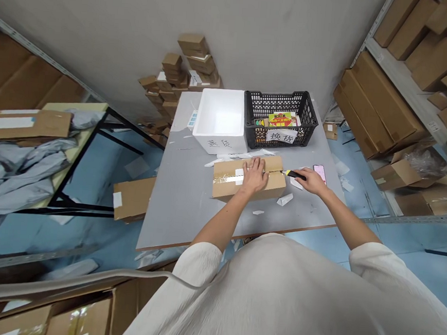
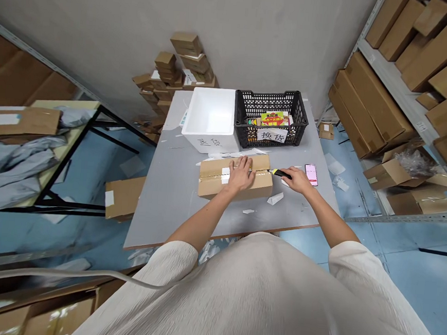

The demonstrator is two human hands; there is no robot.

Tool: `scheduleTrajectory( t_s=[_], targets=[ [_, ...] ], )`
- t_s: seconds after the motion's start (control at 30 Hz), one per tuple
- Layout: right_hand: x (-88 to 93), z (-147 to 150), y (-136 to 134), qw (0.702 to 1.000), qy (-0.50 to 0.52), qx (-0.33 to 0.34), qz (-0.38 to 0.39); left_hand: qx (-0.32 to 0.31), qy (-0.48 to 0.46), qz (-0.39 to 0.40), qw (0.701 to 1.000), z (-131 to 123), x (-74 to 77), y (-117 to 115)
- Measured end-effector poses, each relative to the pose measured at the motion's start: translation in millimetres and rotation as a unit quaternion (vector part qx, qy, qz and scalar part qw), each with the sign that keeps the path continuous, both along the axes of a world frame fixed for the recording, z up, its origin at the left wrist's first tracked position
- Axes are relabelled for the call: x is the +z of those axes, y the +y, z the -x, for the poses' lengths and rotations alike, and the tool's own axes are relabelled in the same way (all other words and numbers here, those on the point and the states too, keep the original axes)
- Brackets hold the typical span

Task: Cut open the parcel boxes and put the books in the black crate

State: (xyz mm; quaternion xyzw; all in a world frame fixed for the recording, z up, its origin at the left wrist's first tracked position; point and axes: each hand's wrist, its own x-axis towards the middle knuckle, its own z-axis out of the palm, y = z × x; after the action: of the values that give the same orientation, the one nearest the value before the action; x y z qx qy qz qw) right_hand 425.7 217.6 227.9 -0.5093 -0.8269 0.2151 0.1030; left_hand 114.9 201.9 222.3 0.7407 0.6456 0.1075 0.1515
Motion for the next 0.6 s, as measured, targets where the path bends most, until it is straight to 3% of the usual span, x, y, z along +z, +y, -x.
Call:
scheduleTrajectory(
  t_s=[0.4, 0.6],
  targets=[
    [-24.2, -18, 19, 0.997, 0.041, 0.001, -0.067, 0.004, 0.018, -0.022, 1.000, 0, -4.4, -1],
    [-30.4, -25, 34, 0.983, 0.112, -0.131, -0.055, 0.002, 0.009, -0.031, 0.999, 0, -5.2, -6]
  ],
)
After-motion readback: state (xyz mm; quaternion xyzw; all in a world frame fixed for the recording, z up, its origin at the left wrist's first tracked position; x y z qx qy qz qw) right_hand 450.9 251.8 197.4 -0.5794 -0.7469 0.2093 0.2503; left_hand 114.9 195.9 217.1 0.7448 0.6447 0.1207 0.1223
